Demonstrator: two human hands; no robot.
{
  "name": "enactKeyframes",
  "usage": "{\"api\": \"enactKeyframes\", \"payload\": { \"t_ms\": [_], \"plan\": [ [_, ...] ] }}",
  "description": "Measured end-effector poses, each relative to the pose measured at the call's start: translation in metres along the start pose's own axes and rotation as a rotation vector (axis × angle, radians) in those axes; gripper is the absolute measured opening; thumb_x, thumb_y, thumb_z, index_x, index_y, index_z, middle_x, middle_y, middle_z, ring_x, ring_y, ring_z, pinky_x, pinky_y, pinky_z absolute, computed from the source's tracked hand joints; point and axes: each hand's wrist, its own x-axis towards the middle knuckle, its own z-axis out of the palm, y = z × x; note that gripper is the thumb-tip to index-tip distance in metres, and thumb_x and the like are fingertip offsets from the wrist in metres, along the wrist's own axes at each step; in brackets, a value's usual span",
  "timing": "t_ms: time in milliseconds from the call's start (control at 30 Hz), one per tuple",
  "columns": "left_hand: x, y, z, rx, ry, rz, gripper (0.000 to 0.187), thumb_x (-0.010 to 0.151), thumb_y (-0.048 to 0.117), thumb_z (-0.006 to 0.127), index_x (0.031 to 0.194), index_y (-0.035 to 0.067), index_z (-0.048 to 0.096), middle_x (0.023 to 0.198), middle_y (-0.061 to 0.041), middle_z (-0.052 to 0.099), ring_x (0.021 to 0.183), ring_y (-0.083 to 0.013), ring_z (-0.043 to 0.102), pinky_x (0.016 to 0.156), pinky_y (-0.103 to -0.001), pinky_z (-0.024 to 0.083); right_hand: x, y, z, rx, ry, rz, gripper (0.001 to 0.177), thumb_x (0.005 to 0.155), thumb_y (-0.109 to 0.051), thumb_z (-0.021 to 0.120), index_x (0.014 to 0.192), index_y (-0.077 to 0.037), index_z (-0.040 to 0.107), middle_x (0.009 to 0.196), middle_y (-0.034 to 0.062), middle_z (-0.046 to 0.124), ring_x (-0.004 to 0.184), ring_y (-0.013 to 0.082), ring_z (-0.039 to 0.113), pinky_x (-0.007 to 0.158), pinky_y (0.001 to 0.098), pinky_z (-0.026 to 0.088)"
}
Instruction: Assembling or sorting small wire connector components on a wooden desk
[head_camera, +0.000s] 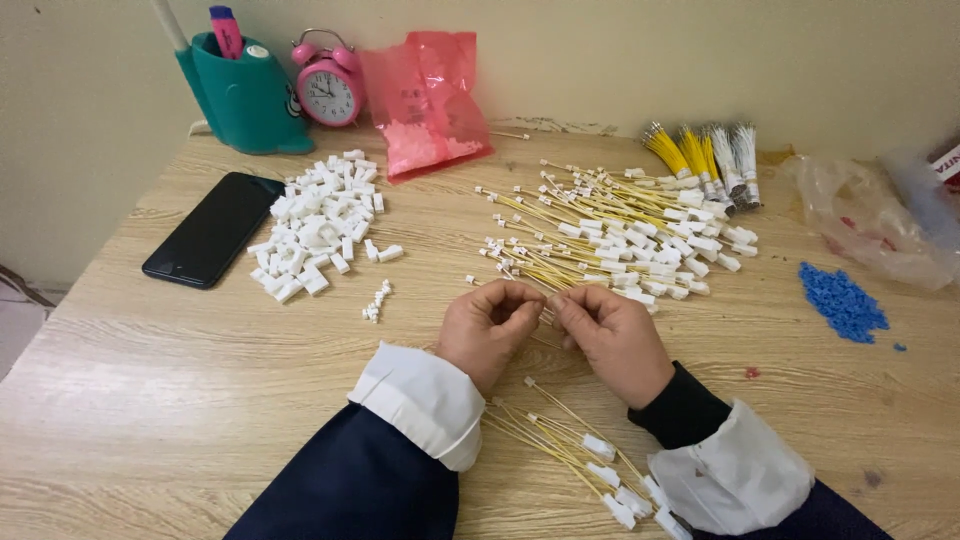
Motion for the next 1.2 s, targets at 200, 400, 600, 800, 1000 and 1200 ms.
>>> {"api": "enactKeyframes", "payload": {
  "t_ms": [200, 400, 600, 800, 1000, 1200],
  "plan": [
    [-0.001, -0.006, -0.001, -0.028, -0.008, 0.034, 0.012, 0.083, 0.007, 0.068, 0.094, 0.008, 0.074, 0.074, -0.007, 0.069, 0.074, -0.0129, 0.061, 0.072, -0.029, 0.055, -0.002, -0.001, 0.0, -0.014, 0.007, -0.014, 0.023, 0.093, -0.019, 0.063, 0.093, 0.002, 0.073, 0.065, 0.0091, 0.065, 0.058, 0.0156, 0.061, 0.06, 0.0286, 0.051],
    [-0.005, 0.002, -0.001, -0.079, -0.042, 0.023, 0.012, 0.086, 0.009, 0.065, 0.095, 0.005, 0.071, 0.077, -0.01, 0.067, 0.078, -0.0151, 0.06, 0.075, -0.032, 0.054, -0.004, -0.01, 0.003, 0.019, 0.034, -0.045, 0.02, 0.091, -0.015, 0.066, 0.098, 0.003, 0.072, 0.066, 0.0094, 0.064, 0.057, 0.0145, 0.06, 0.055, 0.0267, 0.051],
    [-0.003, 0.0, -0.003, -0.195, -0.142, -0.016, 0.011, 0.091, 0.013, 0.061, 0.097, 0.005, 0.067, 0.08, -0.007, 0.064, 0.082, -0.0153, 0.057, 0.08, -0.032, 0.052, -0.005, -0.015, 0.003, -0.059, 0.049, -0.118, 0.018, 0.087, -0.011, 0.069, 0.102, -0.003, 0.073, 0.066, 0.0075, 0.066, 0.06, 0.0115, 0.058, 0.055, 0.0251, 0.051],
    [-0.005, 0.006, -0.005, -0.254, -0.213, -0.037, 0.011, 0.094, 0.014, 0.058, 0.098, 0.006, 0.064, 0.08, -0.005, 0.061, 0.081, -0.0136, 0.055, 0.077, -0.028, 0.049, -0.011, -0.029, 0.003, -0.177, 0.065, -0.177, 0.015, 0.086, -0.013, 0.069, 0.099, -0.007, 0.076, 0.067, 0.0101, 0.07, 0.063, 0.0134, 0.06, 0.059, 0.0284, 0.052],
    [-0.006, 0.0, -0.001, -0.207, -0.204, 0.047, 0.01, 0.095, 0.011, 0.059, 0.101, 0.004, 0.063, 0.083, -0.005, 0.06, 0.084, -0.0134, 0.054, 0.079, -0.029, 0.049, -0.006, -0.012, 0.0, -0.044, 0.029, -0.052, 0.018, 0.09, -0.016, 0.065, 0.097, -0.002, 0.075, 0.062, 0.0064, 0.063, 0.063, 0.0128, 0.053, 0.058, 0.0264, 0.048],
    [-0.011, 0.007, 0.003, -0.063, -0.207, 0.167, 0.007, 0.096, 0.007, 0.057, 0.1, 0.005, 0.063, 0.083, -0.006, 0.061, 0.082, -0.0145, 0.055, 0.077, -0.03, 0.051, 0.002, -0.002, -0.005, 0.123, -0.001, 0.149, 0.025, 0.092, -0.022, 0.067, 0.089, 0.003, 0.071, 0.063, 0.0076, 0.061, 0.056, 0.0097, 0.047, 0.05, 0.0206, 0.037]
  ]
}}
